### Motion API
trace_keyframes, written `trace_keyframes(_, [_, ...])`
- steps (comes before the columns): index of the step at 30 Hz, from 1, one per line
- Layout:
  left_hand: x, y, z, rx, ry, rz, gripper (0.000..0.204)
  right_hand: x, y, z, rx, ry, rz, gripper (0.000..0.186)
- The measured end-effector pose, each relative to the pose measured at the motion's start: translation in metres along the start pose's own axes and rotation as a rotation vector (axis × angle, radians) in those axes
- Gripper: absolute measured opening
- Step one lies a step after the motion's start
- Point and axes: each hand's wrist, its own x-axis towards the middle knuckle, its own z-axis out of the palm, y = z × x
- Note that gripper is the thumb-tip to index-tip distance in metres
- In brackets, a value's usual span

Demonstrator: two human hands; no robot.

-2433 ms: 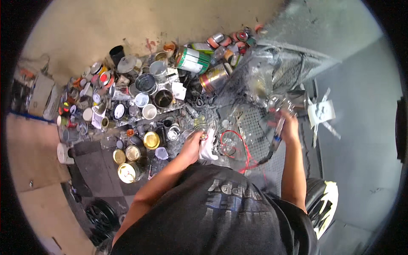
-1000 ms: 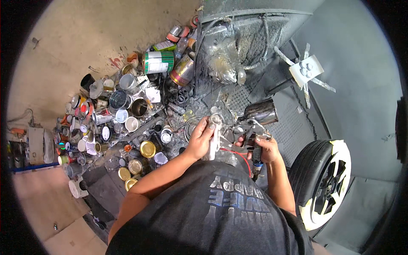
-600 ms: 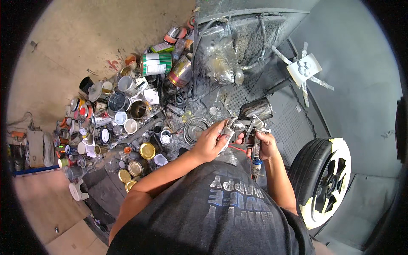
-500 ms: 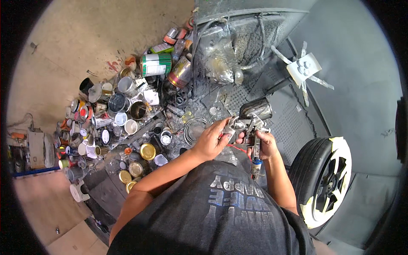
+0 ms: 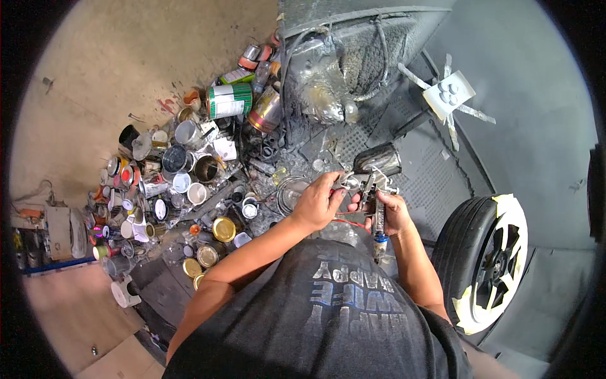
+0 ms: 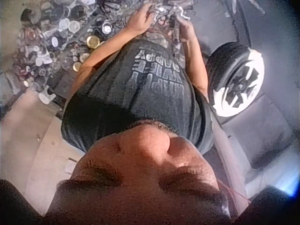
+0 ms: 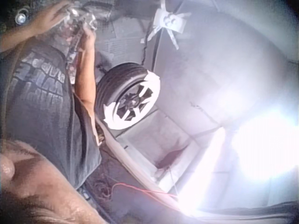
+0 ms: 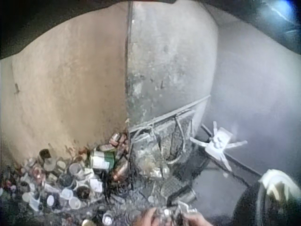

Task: The person pours paint from a can into a spray gun, uses the spray gun to paint a car wheel, and then cleans the spray gun components with a cloth.

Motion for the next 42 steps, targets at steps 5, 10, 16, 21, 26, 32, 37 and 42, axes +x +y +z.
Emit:
trace_keyframes(5, [0.010,0.019,0.000,-0.029,0.028,-0.040,0.025,-0.010,-0.002,0.020,-0.089,0.088,-0.030,0.048])
trace_keyframes(10, [0.024,-0.003,0.003,-0.495,-0.067,-0.432,0.022,-0.015,0.000,0.052,-0.317,0.232,-0.075,0.042])
trace_keyframes(16, [0.024,0.016,-0.013,-0.106,-0.193,-0.028,0.029,-0.018,-0.010,0.030,-0.116,0.153,-0.058,0.053])
trace_keyframes(21, [0.026,0.014,-0.016,-0.063,-0.196,0.119,0.041,-0.019,-0.014,0.029,-0.060,0.136,-0.041,0.048])
trace_keyframes(26, [0.021,0.037,-0.011,-0.168,-0.123,-0.047,0.026,-0.024,-0.014,0.053,-0.194,0.186,-0.105,0.043])
trace_keyframes(32, [0.028,0.031,-0.005,-1.076,-0.156,-0.719,0.018,-0.021,-0.007,0.050,-0.228,0.199,-0.086,0.047])
trace_keyframes(37, [0.023,-0.013,-0.005,-0.868,0.026,-0.494,0.023,-0.017,-0.014,0.039,-0.091,0.191,-0.134,0.054])
trace_keyframes(42, [0.017,-0.006,-0.018,-0.512,0.087,-0.258,0.023,-0.023,-0.015,0.016,-0.025,0.131,-0.132,0.057])
